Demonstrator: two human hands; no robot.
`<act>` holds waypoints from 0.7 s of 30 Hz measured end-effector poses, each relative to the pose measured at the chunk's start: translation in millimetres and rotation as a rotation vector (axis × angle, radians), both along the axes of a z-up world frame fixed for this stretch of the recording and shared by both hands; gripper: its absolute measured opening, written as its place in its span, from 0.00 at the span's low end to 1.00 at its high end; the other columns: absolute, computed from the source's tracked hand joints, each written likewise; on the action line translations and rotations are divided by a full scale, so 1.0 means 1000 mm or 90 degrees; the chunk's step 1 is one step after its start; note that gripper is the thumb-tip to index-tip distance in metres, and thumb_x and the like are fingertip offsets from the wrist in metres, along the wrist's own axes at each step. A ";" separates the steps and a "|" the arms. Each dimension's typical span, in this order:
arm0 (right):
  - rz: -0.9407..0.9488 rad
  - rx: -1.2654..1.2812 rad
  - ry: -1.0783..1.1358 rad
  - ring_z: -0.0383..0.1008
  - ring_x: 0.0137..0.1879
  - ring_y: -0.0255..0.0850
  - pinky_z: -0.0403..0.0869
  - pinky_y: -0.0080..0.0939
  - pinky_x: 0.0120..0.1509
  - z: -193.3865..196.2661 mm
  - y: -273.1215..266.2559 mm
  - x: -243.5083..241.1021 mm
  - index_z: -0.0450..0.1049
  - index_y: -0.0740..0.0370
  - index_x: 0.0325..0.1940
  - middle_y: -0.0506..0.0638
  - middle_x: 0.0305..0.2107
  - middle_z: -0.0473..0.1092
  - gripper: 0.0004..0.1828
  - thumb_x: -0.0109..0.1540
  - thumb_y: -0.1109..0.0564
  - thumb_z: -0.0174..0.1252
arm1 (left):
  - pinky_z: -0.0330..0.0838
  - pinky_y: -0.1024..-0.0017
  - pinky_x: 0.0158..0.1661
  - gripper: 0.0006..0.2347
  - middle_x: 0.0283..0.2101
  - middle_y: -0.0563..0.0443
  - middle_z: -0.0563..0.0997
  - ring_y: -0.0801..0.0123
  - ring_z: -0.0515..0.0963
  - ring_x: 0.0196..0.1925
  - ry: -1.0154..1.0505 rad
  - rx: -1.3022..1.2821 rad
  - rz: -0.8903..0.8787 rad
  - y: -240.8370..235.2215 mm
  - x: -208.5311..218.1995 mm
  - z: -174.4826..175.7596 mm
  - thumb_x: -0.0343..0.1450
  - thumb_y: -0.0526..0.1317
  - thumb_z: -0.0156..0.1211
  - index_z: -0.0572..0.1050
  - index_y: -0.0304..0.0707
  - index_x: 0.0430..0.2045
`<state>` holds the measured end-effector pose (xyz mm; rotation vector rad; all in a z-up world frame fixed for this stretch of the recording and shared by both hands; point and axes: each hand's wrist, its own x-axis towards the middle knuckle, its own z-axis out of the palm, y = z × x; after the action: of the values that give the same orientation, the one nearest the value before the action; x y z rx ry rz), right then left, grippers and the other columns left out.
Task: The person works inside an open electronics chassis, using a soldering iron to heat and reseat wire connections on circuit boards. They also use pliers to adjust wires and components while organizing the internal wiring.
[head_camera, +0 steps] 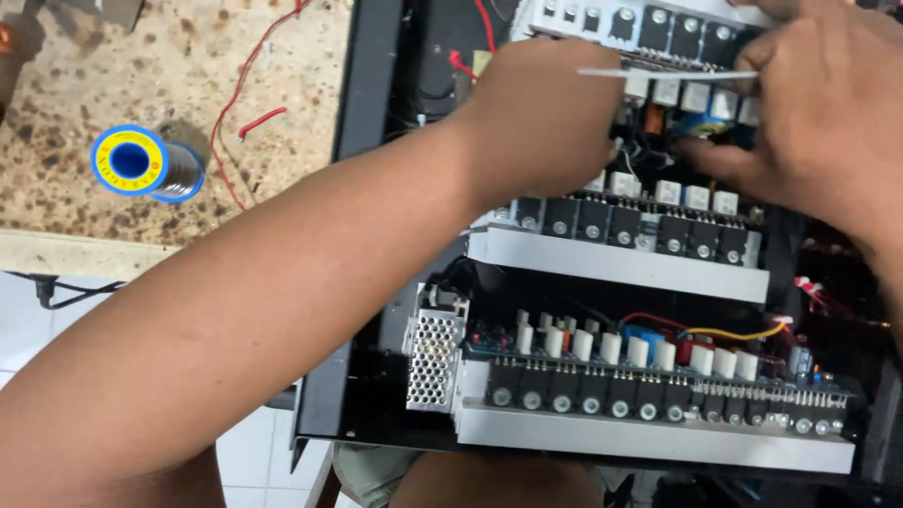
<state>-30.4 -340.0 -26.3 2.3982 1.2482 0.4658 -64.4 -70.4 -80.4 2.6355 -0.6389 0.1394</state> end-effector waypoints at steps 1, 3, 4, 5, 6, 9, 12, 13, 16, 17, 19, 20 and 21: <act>0.020 0.055 0.030 0.79 0.59 0.50 0.75 0.46 0.53 0.000 0.004 0.000 0.66 0.69 0.57 0.61 0.67 0.74 0.44 0.59 0.34 0.81 | 0.77 0.49 0.34 0.09 0.34 0.50 0.84 0.44 0.83 0.36 -0.034 -0.005 0.006 -0.002 0.000 -0.004 0.63 0.48 0.68 0.81 0.45 0.27; 0.022 0.079 0.060 0.76 0.65 0.51 0.74 0.47 0.61 -0.005 0.001 0.002 0.67 0.71 0.54 0.62 0.68 0.74 0.41 0.59 0.39 0.82 | 0.75 0.52 0.34 0.06 0.33 0.52 0.83 0.45 0.82 0.35 0.014 -0.020 0.011 -0.003 0.000 -0.001 0.62 0.42 0.63 0.79 0.45 0.28; 0.018 0.105 0.090 0.72 0.71 0.52 0.73 0.48 0.68 -0.008 -0.002 0.003 0.68 0.74 0.51 0.63 0.69 0.73 0.38 0.58 0.43 0.83 | 0.74 0.55 0.35 0.07 0.32 0.54 0.82 0.47 0.81 0.34 0.063 -0.033 0.009 -0.005 0.000 0.001 0.61 0.35 0.59 0.77 0.45 0.30; 0.016 0.105 0.090 0.72 0.71 0.52 0.73 0.48 0.68 -0.006 0.000 0.003 0.68 0.74 0.51 0.63 0.69 0.73 0.38 0.58 0.43 0.83 | 0.74 0.55 0.35 0.07 0.32 0.54 0.82 0.47 0.81 0.34 0.064 -0.034 0.008 -0.005 -0.001 0.000 0.61 0.35 0.59 0.77 0.45 0.30; 0.043 0.125 0.100 0.75 0.68 0.54 0.74 0.51 0.65 -0.004 0.001 0.003 0.67 0.75 0.51 0.65 0.69 0.73 0.38 0.60 0.45 0.84 | 0.75 0.52 0.35 0.07 0.34 0.53 0.82 0.45 0.81 0.35 0.045 -0.025 0.015 -0.005 -0.001 0.000 0.62 0.40 0.63 0.78 0.45 0.30; -0.001 0.013 -0.022 0.77 0.59 0.37 0.76 0.38 0.60 -0.001 0.002 0.001 0.72 0.61 0.52 0.49 0.70 0.72 0.35 0.62 0.30 0.73 | 0.75 0.50 0.33 0.07 0.34 0.51 0.83 0.42 0.81 0.36 0.049 -0.017 0.017 -0.003 -0.003 0.006 0.63 0.43 0.66 0.79 0.45 0.28; -0.028 -0.106 -0.156 0.76 0.55 0.22 0.78 0.25 0.58 0.008 0.005 -0.004 0.75 0.49 0.52 0.36 0.68 0.74 0.38 0.64 0.16 0.62 | 0.75 0.49 0.30 0.07 0.33 0.49 0.83 0.41 0.82 0.36 0.092 -0.013 0.010 0.002 -0.007 0.017 0.66 0.44 0.67 0.79 0.43 0.26; 0.015 -0.089 -0.159 0.78 0.57 0.25 0.79 0.27 0.57 0.012 0.008 -0.006 0.73 0.53 0.52 0.40 0.66 0.76 0.38 0.66 0.17 0.65 | 0.75 0.48 0.29 0.10 0.33 0.46 0.83 0.40 0.82 0.36 0.113 -0.007 0.008 0.004 -0.008 0.021 0.68 0.47 0.68 0.80 0.41 0.27; -0.115 -0.102 -0.098 0.79 0.53 0.21 0.79 0.25 0.52 0.017 0.020 -0.013 0.78 0.44 0.45 0.30 0.66 0.76 0.36 0.57 0.14 0.60 | 0.75 0.48 0.36 0.12 0.39 0.41 0.83 0.39 0.82 0.41 0.145 0.057 0.005 0.003 -0.004 0.025 0.68 0.50 0.64 0.82 0.43 0.27; -0.122 -0.098 -0.098 0.79 0.53 0.21 0.79 0.25 0.52 0.013 0.017 -0.010 0.78 0.44 0.45 0.30 0.66 0.76 0.36 0.57 0.14 0.60 | 0.75 0.48 0.36 0.12 0.39 0.41 0.83 0.39 0.82 0.41 0.143 0.063 0.000 0.004 -0.006 0.032 0.68 0.50 0.64 0.82 0.43 0.27; -0.023 0.010 -0.108 0.82 0.51 0.36 0.80 0.34 0.50 0.006 0.006 -0.004 0.77 0.54 0.54 0.41 0.63 0.77 0.37 0.57 0.25 0.70 | 0.77 0.45 0.34 0.17 0.36 0.39 0.84 0.38 0.83 0.41 0.253 0.118 0.035 0.002 -0.007 0.047 0.73 0.55 0.63 0.83 0.39 0.29; -0.033 0.014 -0.111 0.82 0.51 0.36 0.80 0.34 0.50 0.011 0.006 -0.004 0.77 0.54 0.54 0.41 0.63 0.77 0.37 0.57 0.25 0.70 | 0.77 0.45 0.34 0.17 0.36 0.39 0.84 0.38 0.83 0.41 0.249 0.125 0.027 0.006 -0.010 0.052 0.73 0.55 0.63 0.83 0.39 0.29; -0.079 0.087 0.043 0.79 0.48 0.52 0.76 0.49 0.42 0.016 0.006 -0.002 0.73 0.57 0.67 0.51 0.55 0.75 0.41 0.56 0.35 0.72 | 0.69 0.48 0.30 0.19 0.27 0.42 0.76 0.43 0.78 0.34 0.247 0.082 0.002 0.010 -0.012 0.057 0.75 0.53 0.62 0.77 0.37 0.20</act>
<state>-31.9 -333.5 -10.2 2.6087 1.1185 0.4498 -76.6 -60.2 -23.3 2.6751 -0.5238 -0.4154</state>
